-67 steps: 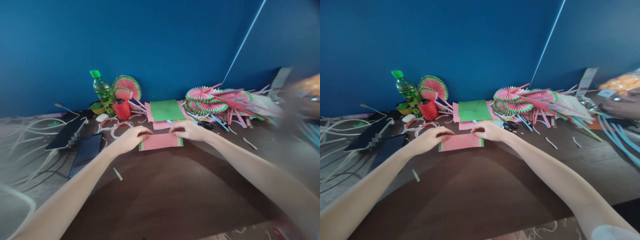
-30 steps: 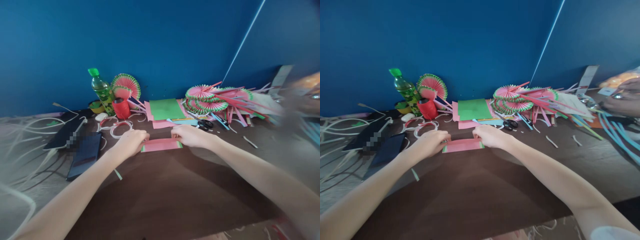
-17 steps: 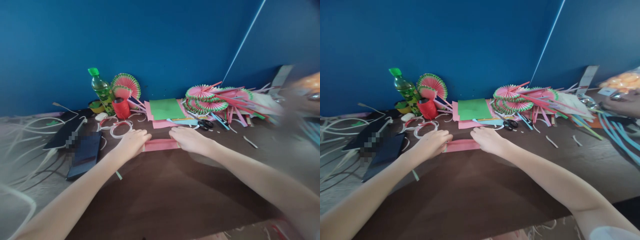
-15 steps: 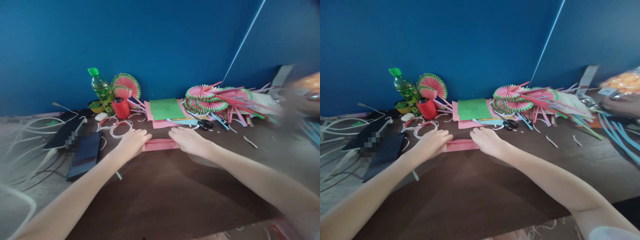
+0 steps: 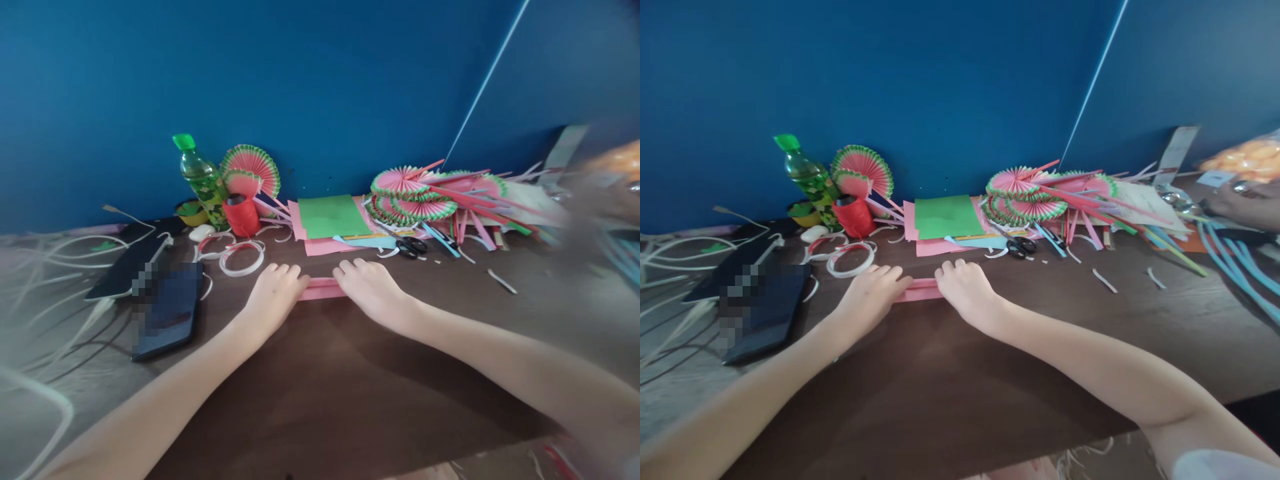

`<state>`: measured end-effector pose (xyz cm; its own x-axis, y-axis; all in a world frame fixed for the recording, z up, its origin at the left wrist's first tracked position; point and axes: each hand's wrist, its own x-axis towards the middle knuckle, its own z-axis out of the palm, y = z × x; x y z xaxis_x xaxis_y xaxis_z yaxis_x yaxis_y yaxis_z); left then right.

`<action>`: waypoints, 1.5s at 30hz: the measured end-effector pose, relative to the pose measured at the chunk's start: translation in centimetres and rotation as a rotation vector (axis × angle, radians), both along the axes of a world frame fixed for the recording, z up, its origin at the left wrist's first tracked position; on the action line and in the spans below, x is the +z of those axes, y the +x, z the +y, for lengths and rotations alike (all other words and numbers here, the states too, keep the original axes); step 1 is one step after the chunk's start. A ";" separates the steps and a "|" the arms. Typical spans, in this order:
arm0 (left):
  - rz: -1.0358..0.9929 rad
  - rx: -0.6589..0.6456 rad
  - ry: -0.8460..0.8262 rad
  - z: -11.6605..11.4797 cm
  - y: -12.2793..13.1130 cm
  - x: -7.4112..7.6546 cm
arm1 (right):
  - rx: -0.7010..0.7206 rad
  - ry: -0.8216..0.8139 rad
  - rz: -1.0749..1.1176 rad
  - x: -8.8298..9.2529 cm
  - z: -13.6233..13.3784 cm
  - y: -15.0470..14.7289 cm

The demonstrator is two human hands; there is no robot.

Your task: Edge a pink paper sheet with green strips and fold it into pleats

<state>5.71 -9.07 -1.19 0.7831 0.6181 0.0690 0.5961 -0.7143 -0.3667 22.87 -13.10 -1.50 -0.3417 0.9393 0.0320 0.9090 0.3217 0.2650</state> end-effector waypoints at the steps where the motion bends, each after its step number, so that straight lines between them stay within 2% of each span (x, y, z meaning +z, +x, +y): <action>1: 0.002 0.001 0.007 -0.1 0.1 -0.1 | 0.002 0.002 0.000 0.0 0.0 0.0; 8: 0.066 -0.010 0.014 -0.8 0.7 -0.6 | 0.030 0.011 0.012 -0.3 -0.2 0.0; 25: 0.109 0.134 -0.006 -3.1 1.5 -0.4 | 0.056 0.012 -0.010 -0.2 -0.9 -0.2; 30: 0.117 0.152 0.086 -3.6 1.4 -1.2 | 0.046 -0.008 -0.059 -0.4 -1.7 -0.7; 33: 0.140 0.148 0.152 -3.7 1.4 -1.7 | 0.043 0.051 -0.106 -1.3 -2.1 -1.1; 38: 0.225 0.149 0.118 -3.8 1.6 -1.8 | 0.036 0.159 -0.216 -2.6 -2.8 -1.7; 45: 0.243 0.169 0.082 -3.9 2.0 -1.4 | 0.032 0.216 -0.275 -2.9 -3.0 -2.3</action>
<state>7.73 -12.96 -2.60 0.6696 0.7409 -0.0524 0.5917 -0.5747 -0.5653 20.54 -16.11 -4.36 -0.3948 0.9094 0.1313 0.7841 0.2590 0.5640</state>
